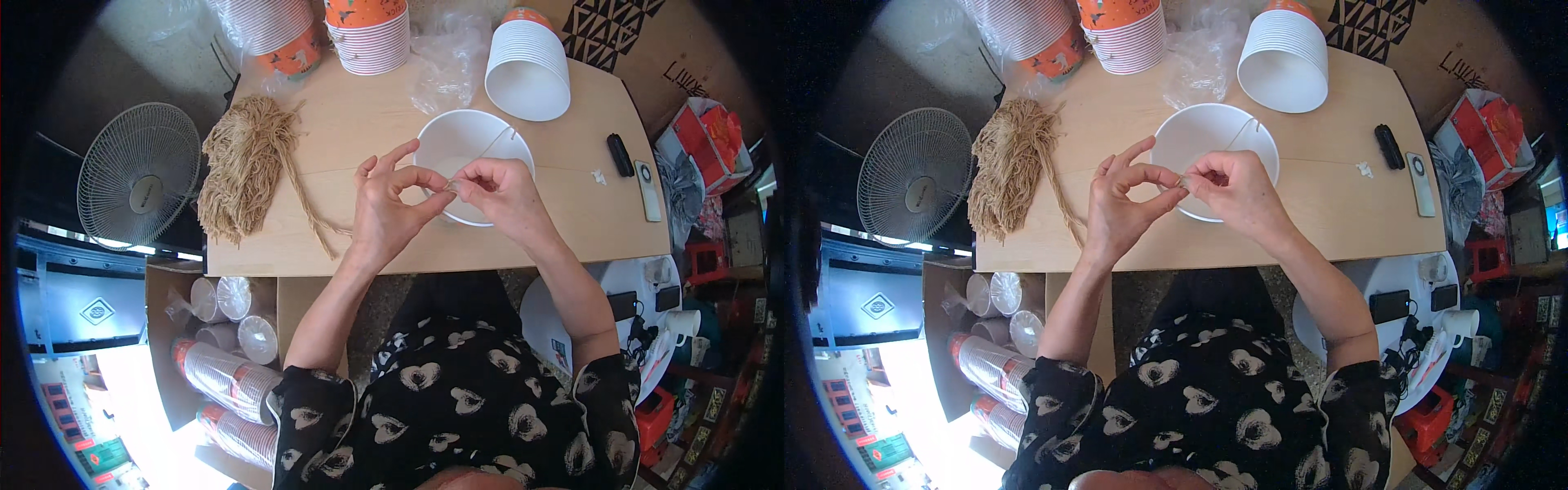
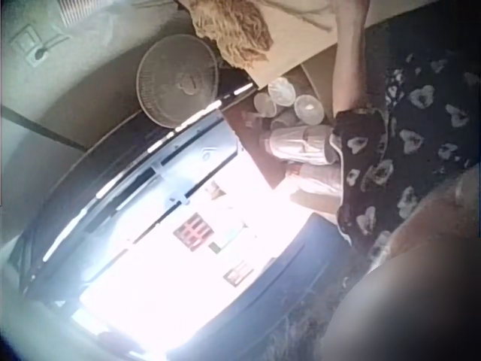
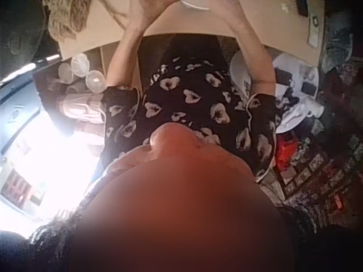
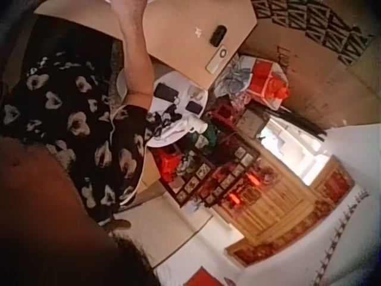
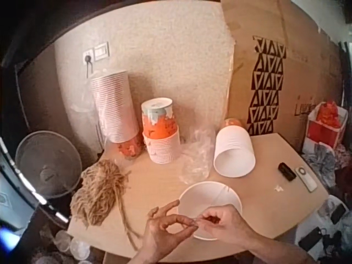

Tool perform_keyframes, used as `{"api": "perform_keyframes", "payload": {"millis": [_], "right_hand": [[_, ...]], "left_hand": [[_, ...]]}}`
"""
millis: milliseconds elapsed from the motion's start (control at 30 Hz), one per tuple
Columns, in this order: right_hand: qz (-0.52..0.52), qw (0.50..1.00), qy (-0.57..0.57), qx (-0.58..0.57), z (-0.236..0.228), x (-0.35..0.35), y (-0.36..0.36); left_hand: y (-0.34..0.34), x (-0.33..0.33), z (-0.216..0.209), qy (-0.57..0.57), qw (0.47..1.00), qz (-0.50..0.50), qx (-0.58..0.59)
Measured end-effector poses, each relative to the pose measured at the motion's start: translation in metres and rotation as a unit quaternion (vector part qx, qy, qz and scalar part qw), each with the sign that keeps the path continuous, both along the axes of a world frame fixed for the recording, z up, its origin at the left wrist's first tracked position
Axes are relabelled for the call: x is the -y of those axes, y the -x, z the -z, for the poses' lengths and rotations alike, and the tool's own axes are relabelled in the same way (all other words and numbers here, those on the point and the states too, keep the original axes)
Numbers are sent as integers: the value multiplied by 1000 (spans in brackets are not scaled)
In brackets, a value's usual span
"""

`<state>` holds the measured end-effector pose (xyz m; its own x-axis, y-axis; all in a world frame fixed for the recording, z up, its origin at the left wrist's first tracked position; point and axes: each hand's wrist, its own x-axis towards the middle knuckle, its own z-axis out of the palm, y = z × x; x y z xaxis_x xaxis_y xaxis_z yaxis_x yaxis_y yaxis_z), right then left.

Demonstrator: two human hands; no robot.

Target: Manually attaching thin string handles to the rim of paper bowls.

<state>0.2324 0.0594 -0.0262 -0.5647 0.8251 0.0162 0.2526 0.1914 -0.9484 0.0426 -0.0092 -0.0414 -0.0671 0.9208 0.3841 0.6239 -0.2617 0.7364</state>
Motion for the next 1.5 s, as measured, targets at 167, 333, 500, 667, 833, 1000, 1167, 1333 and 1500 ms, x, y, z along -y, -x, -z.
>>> {"api": "perform_keyframes", "payload": {"millis": [167, 333, 500, 667, 833, 1000, 1167, 1333, 1500], "right_hand": [[-5, 1000, 12, -5, -2, 2, -3], [-1, 999, -2, -42, -7, 3, -4], [22, 982, -178, -50, -5, -6, 3], [-86, 994, -59, 6, -11, -8, 7], [-88, 994, -59, -14, -9, -7, 4], [-88, 990, -108, -5, -12, -6, 1], [-101, 988, -120, -9, -17, -3, 1], [-69, 995, -67, -26, -5, -9, -2], [-56, 994, -87, -37, -16, -3, 2]], "left_hand": [[-2, 2, 1, -4, 1000, -17, 12], [11, -2, 10, 7, 995, 22, 94], [12, -3, 3, 39, 973, 104, 204], [11, 0, 1, 48, 969, 98, 220], [16, -3, 6, 24, 970, 111, 213], [19, 1, 6, 27, 982, 92, 160], [16, 6, -3, 30, 996, 48, 70], [21, 0, 11, 14, 982, 102, 156], [21, -2, 10, 8, 970, 143, 197]]}}
